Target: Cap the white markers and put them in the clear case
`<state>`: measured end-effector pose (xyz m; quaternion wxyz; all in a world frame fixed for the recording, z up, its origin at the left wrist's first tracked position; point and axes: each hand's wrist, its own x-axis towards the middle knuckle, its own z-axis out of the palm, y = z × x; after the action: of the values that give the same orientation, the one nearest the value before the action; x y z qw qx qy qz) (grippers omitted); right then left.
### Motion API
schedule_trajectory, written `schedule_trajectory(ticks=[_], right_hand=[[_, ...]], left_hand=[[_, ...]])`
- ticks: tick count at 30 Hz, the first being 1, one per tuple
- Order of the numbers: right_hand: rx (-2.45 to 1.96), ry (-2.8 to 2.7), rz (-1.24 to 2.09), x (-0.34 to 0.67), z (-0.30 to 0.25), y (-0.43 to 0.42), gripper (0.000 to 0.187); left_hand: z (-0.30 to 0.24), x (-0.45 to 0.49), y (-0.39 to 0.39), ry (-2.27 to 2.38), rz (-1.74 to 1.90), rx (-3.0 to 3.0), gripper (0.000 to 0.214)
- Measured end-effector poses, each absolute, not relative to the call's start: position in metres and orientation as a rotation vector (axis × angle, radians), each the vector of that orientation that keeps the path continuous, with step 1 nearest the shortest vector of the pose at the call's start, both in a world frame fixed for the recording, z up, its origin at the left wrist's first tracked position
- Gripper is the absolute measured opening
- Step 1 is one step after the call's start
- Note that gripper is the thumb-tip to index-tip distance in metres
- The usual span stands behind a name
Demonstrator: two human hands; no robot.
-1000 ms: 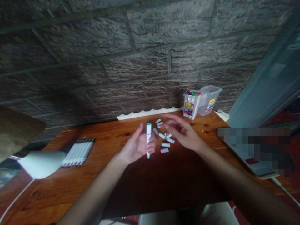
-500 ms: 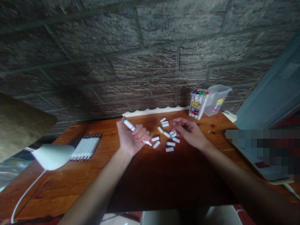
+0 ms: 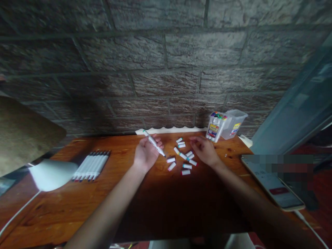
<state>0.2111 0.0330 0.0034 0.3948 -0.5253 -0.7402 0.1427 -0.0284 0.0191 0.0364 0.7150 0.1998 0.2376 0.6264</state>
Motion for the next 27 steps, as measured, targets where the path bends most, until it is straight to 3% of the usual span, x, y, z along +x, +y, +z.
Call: schedule_trajectory(ticks=[8,19,23,27], right_hand=[[-1.498,-2.37,0.336,0.169,0.019,0.085,0.037],[-1.681,-2.409,0.479,0.159,0.013,0.106,0.014],[-1.61,-2.305,0.607,0.165,0.01,0.11,0.008],[-1.415,-2.179,0.655,0.173,0.005,0.105,0.021]], left_hand=[[0.042,-0.033,0.021,0.562,1.433,0.381,0.015],[0.035,-0.031,0.02,0.475,1.422,0.63,0.001],[0.034,-0.03,0.019,0.485,1.432,0.681,0.008],[0.032,-0.028,0.017,0.502,1.423,0.76,0.016]])
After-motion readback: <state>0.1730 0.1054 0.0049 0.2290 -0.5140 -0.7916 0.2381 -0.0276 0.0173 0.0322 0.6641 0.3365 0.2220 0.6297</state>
